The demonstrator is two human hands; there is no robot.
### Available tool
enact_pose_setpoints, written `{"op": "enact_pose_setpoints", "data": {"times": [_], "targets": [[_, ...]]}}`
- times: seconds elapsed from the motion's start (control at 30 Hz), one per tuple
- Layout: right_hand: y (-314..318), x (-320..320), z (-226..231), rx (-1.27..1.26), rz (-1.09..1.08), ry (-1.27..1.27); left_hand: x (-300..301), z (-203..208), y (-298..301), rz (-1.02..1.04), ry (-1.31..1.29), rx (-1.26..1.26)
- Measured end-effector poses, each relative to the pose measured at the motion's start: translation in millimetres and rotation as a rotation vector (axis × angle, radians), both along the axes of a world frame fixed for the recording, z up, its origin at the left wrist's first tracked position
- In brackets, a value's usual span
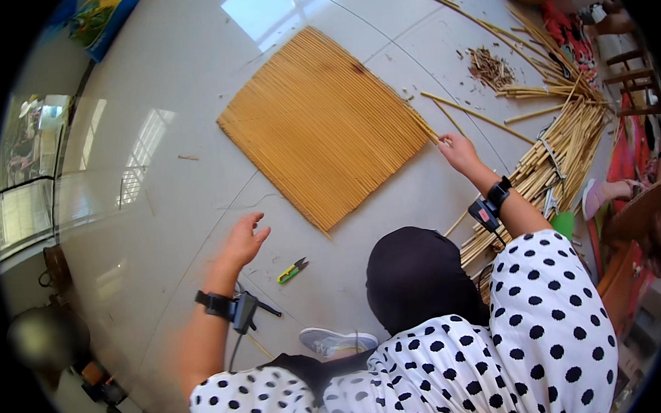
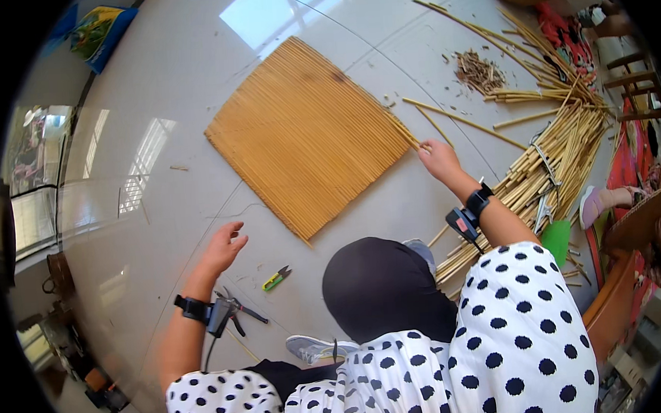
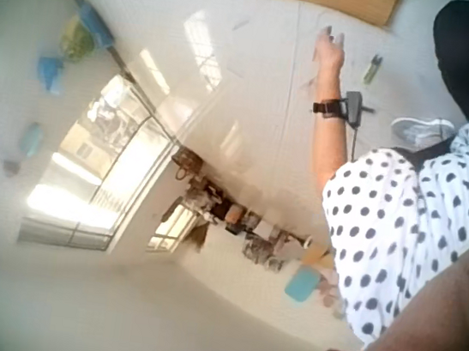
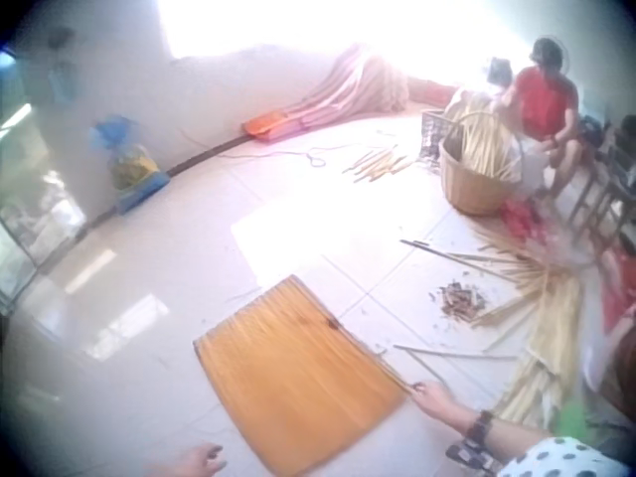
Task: The person assembles a bamboo mat by picking up bamboo sticks and weaving them into a pre-strung base. They use pliers and a small cutter to trim the materials and adjust the structure.
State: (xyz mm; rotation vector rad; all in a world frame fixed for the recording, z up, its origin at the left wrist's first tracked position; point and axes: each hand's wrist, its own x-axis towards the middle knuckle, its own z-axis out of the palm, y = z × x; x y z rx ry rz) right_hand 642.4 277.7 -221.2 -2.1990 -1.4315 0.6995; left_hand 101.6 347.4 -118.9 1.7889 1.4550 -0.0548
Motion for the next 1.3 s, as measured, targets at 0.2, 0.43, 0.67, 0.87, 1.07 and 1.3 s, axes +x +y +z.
{"op": "enact_pose_setpoints", "data": {"times": [0.2,0.43,0.67,0.87,1.07,1.3], "targets": [[24,-5,-14,-0.061,-0.104,0.098,45,-121,-42,0.633,-0.147,-0.047],[42,-13,-2,-0.195,-0.077,-0.069,87,-160,-62,0.955,-0.348,0.037],[61,11,-8,-0.353,0.031,0.113,102,-159,-44,1.163,-0.539,-0.098],[74,13,8,-0.446,0.055,0.196,107,-146,-41,1.256,-0.595,-0.116],[78,9,14,-0.500,0.122,0.195,92,-148,-41,1.278,-0.664,-0.212],[57,4,6,-0.482,0.054,0.309,98,-135,-38,1.512,-0.929,-0.212]]}}
